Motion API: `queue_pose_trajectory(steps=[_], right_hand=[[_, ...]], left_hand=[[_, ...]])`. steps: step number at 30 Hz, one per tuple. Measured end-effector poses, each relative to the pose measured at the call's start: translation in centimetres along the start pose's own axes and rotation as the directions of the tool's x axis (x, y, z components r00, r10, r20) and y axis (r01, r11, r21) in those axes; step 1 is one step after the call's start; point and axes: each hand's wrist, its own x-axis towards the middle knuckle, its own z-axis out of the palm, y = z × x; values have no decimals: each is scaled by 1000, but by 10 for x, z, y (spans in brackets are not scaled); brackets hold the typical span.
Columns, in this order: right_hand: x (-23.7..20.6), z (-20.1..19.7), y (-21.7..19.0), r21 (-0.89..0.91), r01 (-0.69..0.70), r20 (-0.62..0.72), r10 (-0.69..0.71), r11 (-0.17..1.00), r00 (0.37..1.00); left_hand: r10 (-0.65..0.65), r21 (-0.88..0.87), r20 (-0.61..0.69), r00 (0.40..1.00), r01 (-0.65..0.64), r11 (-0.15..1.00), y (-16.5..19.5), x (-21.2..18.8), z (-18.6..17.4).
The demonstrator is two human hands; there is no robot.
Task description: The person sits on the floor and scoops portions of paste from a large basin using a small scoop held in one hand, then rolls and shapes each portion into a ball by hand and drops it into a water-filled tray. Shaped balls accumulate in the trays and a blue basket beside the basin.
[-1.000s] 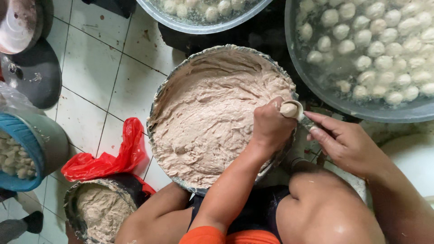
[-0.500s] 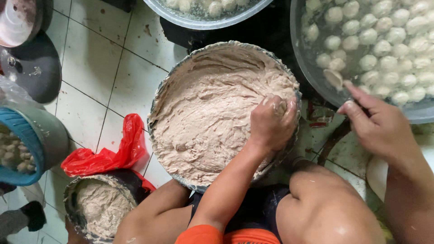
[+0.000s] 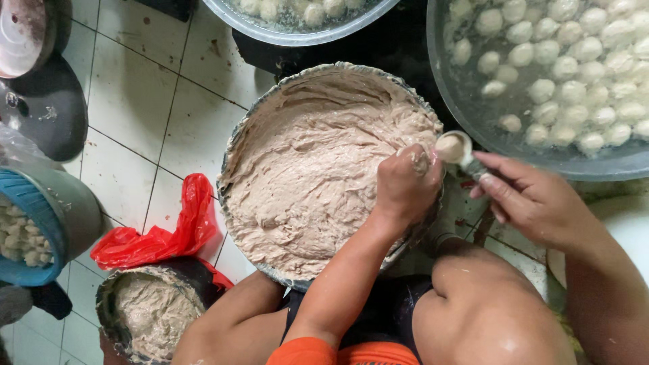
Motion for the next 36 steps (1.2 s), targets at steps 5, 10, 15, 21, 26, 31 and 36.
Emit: queue_pose_trajectory(steps=[5,10,15,21,26,31,36], right_hand=[[-6,-8,-5,-617,237,-191,-435,750,880],[-8,13,-9,-241,9,-39,-19,970,999],[4,13,3,125,-165,160,145,978,976],[24,-18,6,-693,189,-308,-522,696,795],[21,-24,-12,-831,69,-347,-611,552,711],[12,-22,-8,-645,108,-436,-481,756,761],[11,-9,6,-36,91,-193,-96,995,976]], left_hand=[[-53,-37,-98,994,50,998,1,-1,5],[-16,-44,-98,995,12,999,4,3,4],[-236,78,129,963,228,971,11,8,-9],[-724,457,92,683,617,641,-40,62,-40],[-407,490,-77,910,390,779,-66,102,-34],[-279,355,216,936,191,915,-42,64,-11],[-5,94,83,997,-2,996,-30,25,-1]])
